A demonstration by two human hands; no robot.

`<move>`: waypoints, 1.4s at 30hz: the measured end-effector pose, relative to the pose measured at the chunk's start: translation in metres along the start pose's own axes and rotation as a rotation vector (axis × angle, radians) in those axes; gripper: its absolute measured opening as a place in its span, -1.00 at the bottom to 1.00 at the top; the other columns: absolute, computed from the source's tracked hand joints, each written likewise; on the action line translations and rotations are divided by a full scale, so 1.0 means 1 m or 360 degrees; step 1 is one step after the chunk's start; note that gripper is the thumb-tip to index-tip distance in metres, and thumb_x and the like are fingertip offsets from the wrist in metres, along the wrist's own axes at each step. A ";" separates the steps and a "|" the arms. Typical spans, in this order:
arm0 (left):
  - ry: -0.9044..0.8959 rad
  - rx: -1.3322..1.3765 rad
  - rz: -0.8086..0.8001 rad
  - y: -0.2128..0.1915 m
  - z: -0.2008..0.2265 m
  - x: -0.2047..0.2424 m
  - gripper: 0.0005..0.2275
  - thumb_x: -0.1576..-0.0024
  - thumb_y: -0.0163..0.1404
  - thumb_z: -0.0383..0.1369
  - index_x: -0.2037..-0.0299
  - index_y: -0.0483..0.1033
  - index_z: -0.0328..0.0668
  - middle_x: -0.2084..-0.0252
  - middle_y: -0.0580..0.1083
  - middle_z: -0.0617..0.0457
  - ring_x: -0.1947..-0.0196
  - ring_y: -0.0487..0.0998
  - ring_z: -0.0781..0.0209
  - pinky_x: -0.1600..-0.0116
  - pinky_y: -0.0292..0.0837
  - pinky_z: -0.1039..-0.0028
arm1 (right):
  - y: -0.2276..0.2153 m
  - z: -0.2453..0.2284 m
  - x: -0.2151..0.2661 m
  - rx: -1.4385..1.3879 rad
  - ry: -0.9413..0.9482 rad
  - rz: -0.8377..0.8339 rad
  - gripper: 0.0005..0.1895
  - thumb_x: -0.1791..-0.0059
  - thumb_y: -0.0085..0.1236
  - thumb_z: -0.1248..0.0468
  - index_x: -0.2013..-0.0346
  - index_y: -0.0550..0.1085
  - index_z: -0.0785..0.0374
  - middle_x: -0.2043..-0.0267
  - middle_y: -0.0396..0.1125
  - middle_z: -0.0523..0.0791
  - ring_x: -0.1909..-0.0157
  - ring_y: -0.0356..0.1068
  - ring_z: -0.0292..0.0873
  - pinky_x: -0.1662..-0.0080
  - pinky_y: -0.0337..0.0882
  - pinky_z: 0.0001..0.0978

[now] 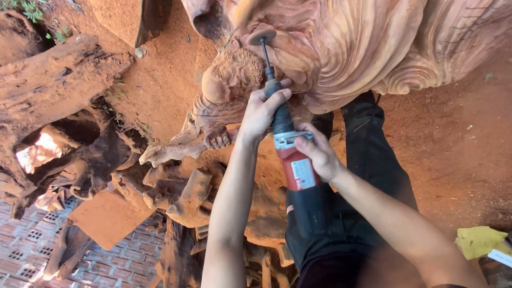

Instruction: Using a power rotary tool with a sanding attachment to smooth the surface of an intricate wood carving

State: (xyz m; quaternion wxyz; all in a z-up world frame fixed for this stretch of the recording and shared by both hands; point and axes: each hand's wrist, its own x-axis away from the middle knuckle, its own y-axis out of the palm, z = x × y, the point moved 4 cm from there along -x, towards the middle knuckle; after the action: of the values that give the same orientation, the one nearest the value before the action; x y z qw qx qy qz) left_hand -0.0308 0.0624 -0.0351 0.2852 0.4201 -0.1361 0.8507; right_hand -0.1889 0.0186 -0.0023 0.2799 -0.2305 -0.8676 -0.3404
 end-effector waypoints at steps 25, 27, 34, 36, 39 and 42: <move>-0.0193 0.0503 -0.0266 -0.046 -0.030 -0.017 -0.70 -0.11 0.07 -0.28 0.51 0.47 -0.46 -0.22 0.46 -0.23 0.08 0.47 0.17 0.32 0.57 0.17 | 0.014 -0.023 -0.029 0.0034 0.0362 -0.0166 -0.55 0.10 0.32 -0.10 0.19 0.47 0.16 0.42 0.43 -0.05 0.34 0.53 -0.13 0.25 0.49 -0.29; -0.0188 0.0372 -0.0253 -0.052 -0.022 -0.018 -0.69 -0.11 0.08 -0.22 0.53 0.49 -0.34 -0.22 0.47 -0.26 -0.05 0.51 0.07 0.05 0.47 0.24 | 0.020 -0.023 -0.033 0.0008 0.0356 -0.0162 -0.53 0.10 0.33 -0.10 0.17 0.48 0.20 0.42 0.40 -0.04 0.33 0.51 -0.10 0.24 0.50 -0.25; -0.0284 0.0262 -0.0108 -0.054 0.023 -0.006 -0.67 -0.06 0.10 -0.22 0.52 0.50 -0.44 0.41 0.48 -0.21 0.46 0.38 0.24 0.49 0.44 0.37 | 0.055 -0.040 -0.035 -0.0096 0.0432 -0.0179 -0.40 0.13 0.35 -0.13 0.09 0.43 0.28 0.38 0.38 0.00 0.29 0.48 -0.05 0.20 0.51 -0.17; -0.0236 0.0095 -0.0150 -0.049 0.029 -0.001 -0.70 -0.05 0.09 -0.21 0.52 0.53 -0.36 0.04 0.57 -0.25 0.39 0.35 0.32 0.38 0.36 0.47 | 0.059 -0.044 -0.034 -0.0137 0.0443 -0.0183 -0.40 0.13 0.36 -0.11 0.10 0.40 0.28 0.38 0.35 0.04 0.29 0.46 -0.01 0.19 0.49 -0.13; -0.0411 0.0091 -0.0091 -0.030 0.048 0.013 -0.67 0.01 0.17 -0.22 0.52 0.53 -0.47 0.40 0.47 -0.21 0.55 0.35 0.25 0.51 0.45 0.34 | 0.052 -0.031 -0.018 -0.0096 0.0489 -0.0120 -0.40 0.13 0.39 -0.09 0.08 0.41 0.29 0.37 0.37 0.01 0.27 0.48 -0.03 0.21 0.48 -0.14; -0.0453 0.0115 -0.0004 -0.024 0.041 0.010 -0.72 -0.01 0.21 -0.30 0.58 0.50 -0.41 0.55 0.36 -0.11 0.62 0.38 0.20 0.58 0.43 0.34 | 0.046 -0.032 -0.014 -0.0131 0.0480 -0.0088 -0.47 0.11 0.36 -0.06 0.10 0.42 0.25 0.40 0.37 -0.03 0.31 0.46 -0.11 0.25 0.43 -0.23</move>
State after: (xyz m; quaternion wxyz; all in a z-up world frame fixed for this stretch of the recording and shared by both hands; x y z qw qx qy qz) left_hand 0.0050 0.0664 -0.0025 0.2487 0.5467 -0.1439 0.7865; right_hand -0.1409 0.0233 0.0301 0.3878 -0.1642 -0.8071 -0.4139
